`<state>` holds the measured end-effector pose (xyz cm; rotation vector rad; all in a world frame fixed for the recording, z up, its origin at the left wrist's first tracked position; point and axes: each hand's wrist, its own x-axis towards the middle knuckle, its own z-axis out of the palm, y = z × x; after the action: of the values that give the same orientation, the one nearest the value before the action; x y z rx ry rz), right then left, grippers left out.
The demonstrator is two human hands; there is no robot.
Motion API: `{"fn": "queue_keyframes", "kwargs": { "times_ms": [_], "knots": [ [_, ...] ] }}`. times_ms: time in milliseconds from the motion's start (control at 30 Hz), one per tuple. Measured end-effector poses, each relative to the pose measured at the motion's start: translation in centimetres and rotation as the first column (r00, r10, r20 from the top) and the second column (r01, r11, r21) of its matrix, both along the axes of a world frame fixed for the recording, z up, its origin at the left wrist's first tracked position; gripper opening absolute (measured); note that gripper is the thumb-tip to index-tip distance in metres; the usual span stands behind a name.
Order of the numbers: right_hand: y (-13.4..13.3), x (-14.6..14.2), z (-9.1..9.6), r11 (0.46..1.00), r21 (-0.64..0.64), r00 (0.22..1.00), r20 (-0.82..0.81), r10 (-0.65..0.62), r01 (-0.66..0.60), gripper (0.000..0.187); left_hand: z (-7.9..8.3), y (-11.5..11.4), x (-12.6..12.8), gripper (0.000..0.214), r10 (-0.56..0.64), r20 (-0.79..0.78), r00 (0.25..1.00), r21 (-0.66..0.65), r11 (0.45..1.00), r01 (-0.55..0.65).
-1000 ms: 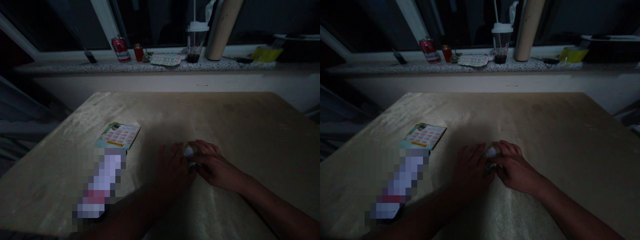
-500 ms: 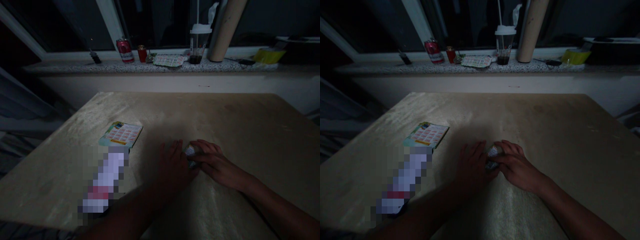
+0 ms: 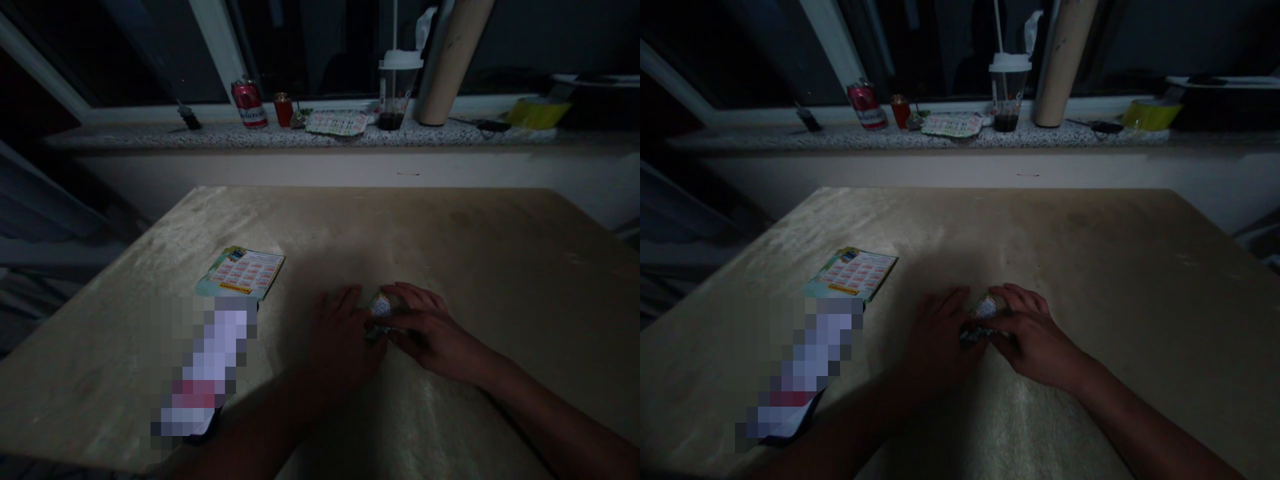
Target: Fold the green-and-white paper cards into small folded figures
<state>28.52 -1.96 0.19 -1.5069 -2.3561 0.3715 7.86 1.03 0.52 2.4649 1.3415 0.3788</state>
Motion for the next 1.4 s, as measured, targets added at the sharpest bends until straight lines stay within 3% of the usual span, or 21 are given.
{"fn": "queue_keyframes", "kwargs": {
  "times_ms": [267,933,1133,1300,1400],
  "knots": [
    [-0.1,0.0,-0.2,1.0,-0.009,1.0,0.007,-0.016,0.016,0.048,0.9,1.2,-0.5,0.019,-0.025,-0.009,1.0,-0.112,0.993,0.024],
    [-0.1,0.2,-0.5,1.0,0.01,1.0,0.006,-0.008,0.008,0.047,1.9,2.9,-2.8,0.005,-0.08,-0.043,0.996,-0.172,0.982,0.071],
    [0.1,0.1,-0.7,1.0,0.018,0.999,-0.045,-0.015,0.016,0.048,1.0,2.1,-2.4,0.013,-0.077,0.01,0.997,-0.141,0.987,0.078],
    [0.1,0.3,-1.1,0.993,0.007,0.988,-0.098,-0.116,0.117,0.06,-0.5,1.3,-1.3,0.039,-0.027,0.064,0.998,-0.034,0.999,0.03],
    [0.0,0.3,-1.3,0.989,0.01,0.984,-0.104,-0.146,0.148,0.051,-0.9,1.2,-1.1,0.042,-0.039,0.06,0.997,-0.036,0.999,0.041]
  ]
}}
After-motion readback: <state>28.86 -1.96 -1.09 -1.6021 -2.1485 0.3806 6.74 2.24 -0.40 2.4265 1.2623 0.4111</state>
